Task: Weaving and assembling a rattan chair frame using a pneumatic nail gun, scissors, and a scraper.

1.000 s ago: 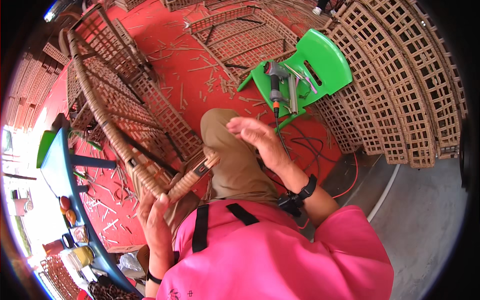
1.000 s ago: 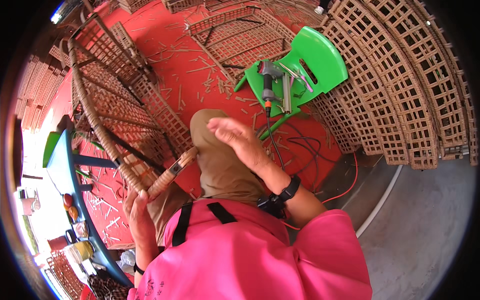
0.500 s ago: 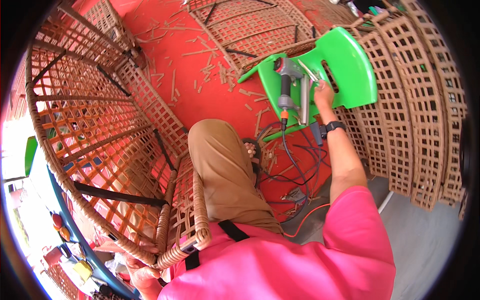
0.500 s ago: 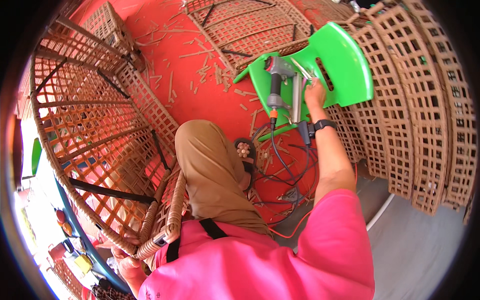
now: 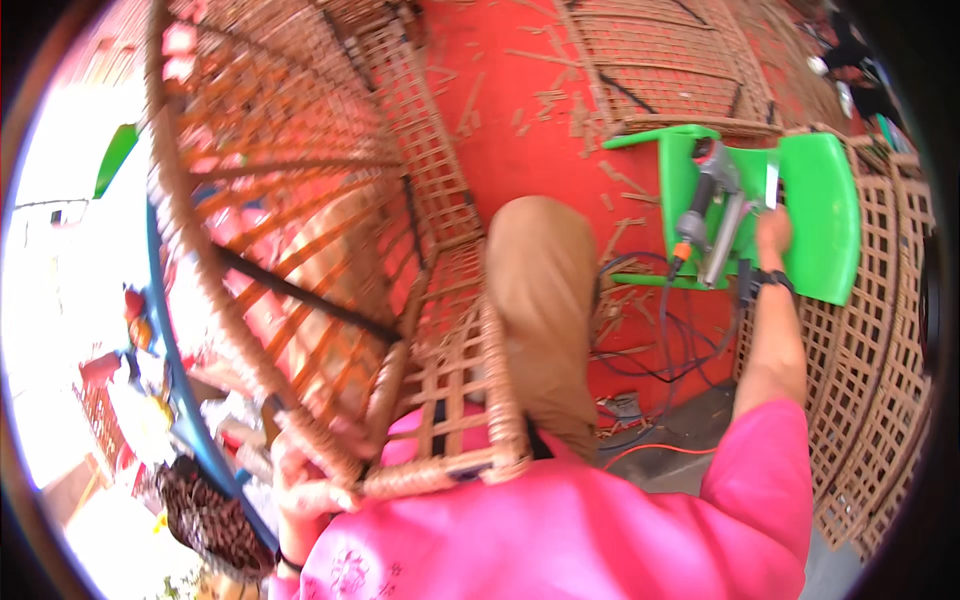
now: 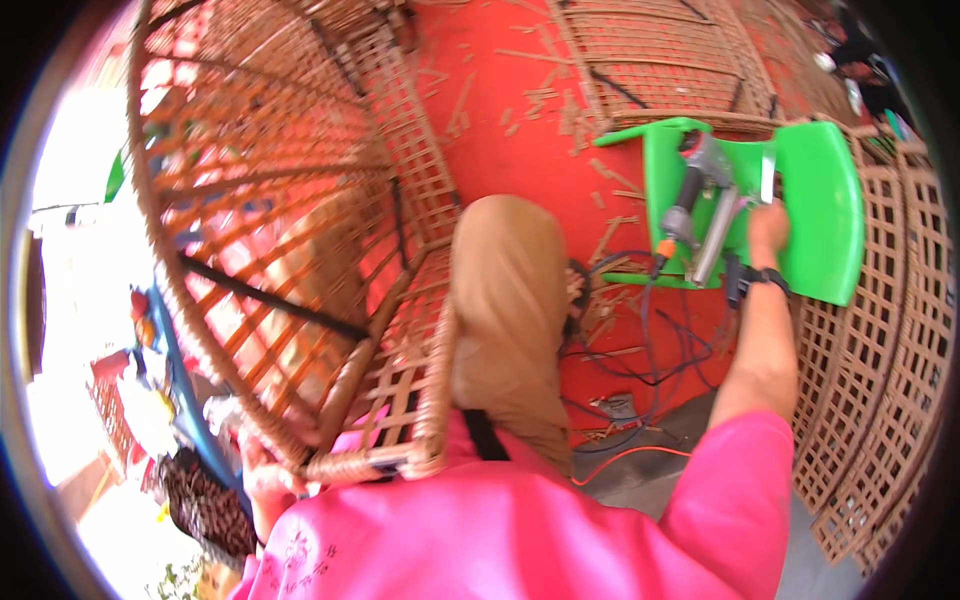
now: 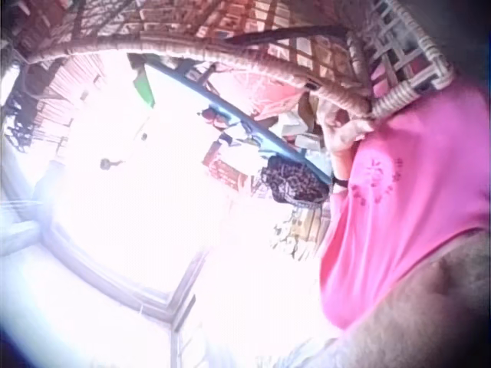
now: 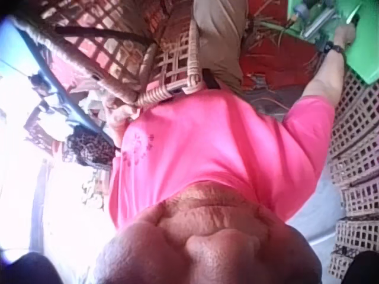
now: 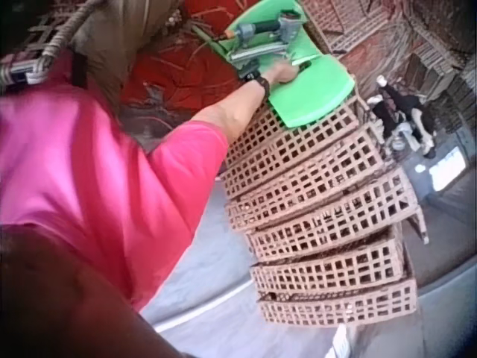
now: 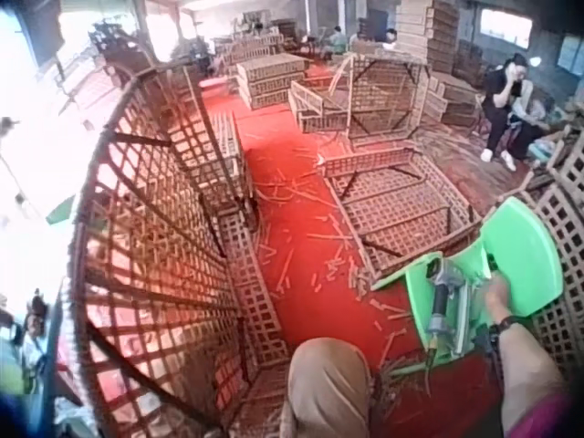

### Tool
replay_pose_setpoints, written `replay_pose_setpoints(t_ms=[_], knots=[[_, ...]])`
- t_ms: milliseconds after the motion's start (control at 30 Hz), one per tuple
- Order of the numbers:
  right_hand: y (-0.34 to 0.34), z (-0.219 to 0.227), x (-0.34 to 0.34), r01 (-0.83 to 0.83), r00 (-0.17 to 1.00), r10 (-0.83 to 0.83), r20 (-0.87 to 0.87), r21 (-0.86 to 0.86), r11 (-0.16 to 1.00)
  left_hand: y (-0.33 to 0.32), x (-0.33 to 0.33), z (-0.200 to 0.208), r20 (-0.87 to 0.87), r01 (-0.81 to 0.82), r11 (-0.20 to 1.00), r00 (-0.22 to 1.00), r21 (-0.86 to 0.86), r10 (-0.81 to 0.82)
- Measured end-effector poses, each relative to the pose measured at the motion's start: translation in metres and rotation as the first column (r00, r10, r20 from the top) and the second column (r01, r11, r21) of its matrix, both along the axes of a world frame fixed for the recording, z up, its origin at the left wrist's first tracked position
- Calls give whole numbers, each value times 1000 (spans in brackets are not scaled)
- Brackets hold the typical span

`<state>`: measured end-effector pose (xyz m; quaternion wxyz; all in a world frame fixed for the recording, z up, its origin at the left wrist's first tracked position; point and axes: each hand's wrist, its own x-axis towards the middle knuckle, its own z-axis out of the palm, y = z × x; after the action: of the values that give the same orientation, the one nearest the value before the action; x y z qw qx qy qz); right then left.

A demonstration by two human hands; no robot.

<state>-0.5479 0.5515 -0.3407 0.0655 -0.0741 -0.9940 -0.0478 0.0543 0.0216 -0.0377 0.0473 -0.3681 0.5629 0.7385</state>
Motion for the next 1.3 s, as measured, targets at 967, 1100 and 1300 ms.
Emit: replay_pose_setpoints(t_ms=[967, 1100, 1300], knots=[[-326, 452, 495, -847, 247, 950, 193, -433, 308, 3, 14, -58, -646, 50, 986, 750, -157, -141], [-341, 460, 505, -880, 249, 946, 206, -360, 310, 5, 15, -60, -679, 39, 988, 723, -149, -131], [-369, 484, 516, -967, 153, 923, 354, -140, 214, 5, 16, -64, -706, -32, 979, 698, -200, -121]])
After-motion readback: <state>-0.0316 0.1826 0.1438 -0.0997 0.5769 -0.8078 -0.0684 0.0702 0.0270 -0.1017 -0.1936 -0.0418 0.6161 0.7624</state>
